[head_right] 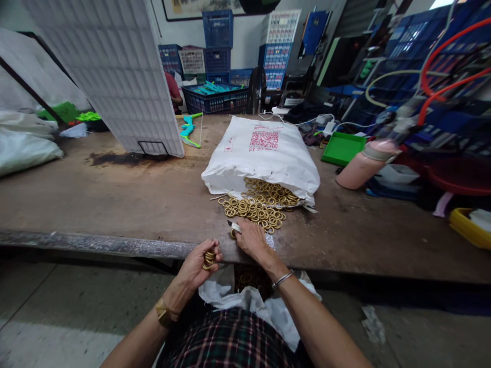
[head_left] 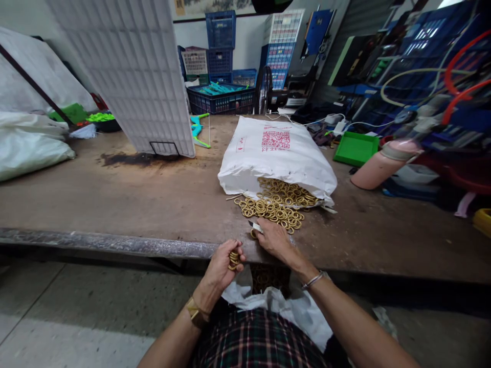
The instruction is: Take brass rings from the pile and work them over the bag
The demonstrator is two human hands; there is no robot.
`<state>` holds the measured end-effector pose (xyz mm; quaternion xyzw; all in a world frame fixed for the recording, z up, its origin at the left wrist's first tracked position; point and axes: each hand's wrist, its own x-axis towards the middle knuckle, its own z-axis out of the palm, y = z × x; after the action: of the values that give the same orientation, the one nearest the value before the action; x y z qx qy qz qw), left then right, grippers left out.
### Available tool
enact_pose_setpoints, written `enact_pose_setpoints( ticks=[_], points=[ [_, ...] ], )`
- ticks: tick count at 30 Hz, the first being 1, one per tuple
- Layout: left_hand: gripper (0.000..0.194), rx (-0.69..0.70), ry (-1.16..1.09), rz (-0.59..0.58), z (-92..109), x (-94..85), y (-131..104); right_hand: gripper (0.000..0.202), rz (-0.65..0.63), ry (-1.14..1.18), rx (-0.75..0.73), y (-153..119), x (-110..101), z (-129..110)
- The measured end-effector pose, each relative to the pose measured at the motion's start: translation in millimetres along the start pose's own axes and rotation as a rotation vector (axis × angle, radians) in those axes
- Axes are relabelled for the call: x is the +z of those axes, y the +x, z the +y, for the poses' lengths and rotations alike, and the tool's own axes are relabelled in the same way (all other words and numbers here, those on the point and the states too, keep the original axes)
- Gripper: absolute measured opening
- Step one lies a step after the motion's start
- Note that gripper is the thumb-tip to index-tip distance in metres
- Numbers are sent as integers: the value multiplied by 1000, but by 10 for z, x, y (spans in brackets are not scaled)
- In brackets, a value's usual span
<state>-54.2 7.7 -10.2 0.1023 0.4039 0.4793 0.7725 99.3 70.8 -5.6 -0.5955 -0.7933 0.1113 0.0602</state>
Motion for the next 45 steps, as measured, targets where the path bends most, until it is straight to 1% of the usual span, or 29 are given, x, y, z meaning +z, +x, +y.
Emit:
enact_pose_setpoints(
  ticks=[3, 8, 11, 14, 17, 20, 23, 25, 29, 31, 34, 37, 42, 45],
  points=[
    [24, 60, 101, 7, -20, 34, -14, 19, 54, 76, 40, -3, 18, -28],
    [35, 192, 270, 45, -82, 109, -9, 17, 182, 322, 65, -45, 47, -160],
    [41, 254, 331, 71, -105, 139, 11, 16, 205, 433, 88, -90, 92, -246],
    [39, 278, 344, 83, -111, 145, 31, 14, 211, 548, 107, -120, 144, -293],
    [36, 290, 336, 87, -113, 129, 45, 13, 198, 616, 114, -122, 172, -296],
    [34, 300, 356, 96, -112, 104, 52, 15, 160, 652, 86, -111, 153, -275],
    [29, 339, 464, 112, -93, 87, 34, 20, 138, 687, 39, -112, 90, -265],
    [25, 417, 589, 107, -70, 84, 6, 23, 116, 692, 3, -123, 51, -273],
    [14, 651, 809, 105, -36, 84, -46, 27, 14, 667, -49, -150, 45, -303],
    [10, 691, 856, 112, -29, 82, -55, 28, -12, 675, -42, -158, 68, -311],
    [9, 662, 827, 97, -17, 85, -58, 27, -17, 714, -7, -162, 93, -313],
    [12, 601, 777, 58, -6, 95, -59, 27, -10, 736, 19, -162, 95, -313],
    [19, 364, 701, -3, -27, 71, -30, 28, -4, 755, 23, -162, 98, -316],
    [25, 284, 630, -8, -35, 47, -8, 29, -27, 801, 41, -159, 114, -320]
  ],
)
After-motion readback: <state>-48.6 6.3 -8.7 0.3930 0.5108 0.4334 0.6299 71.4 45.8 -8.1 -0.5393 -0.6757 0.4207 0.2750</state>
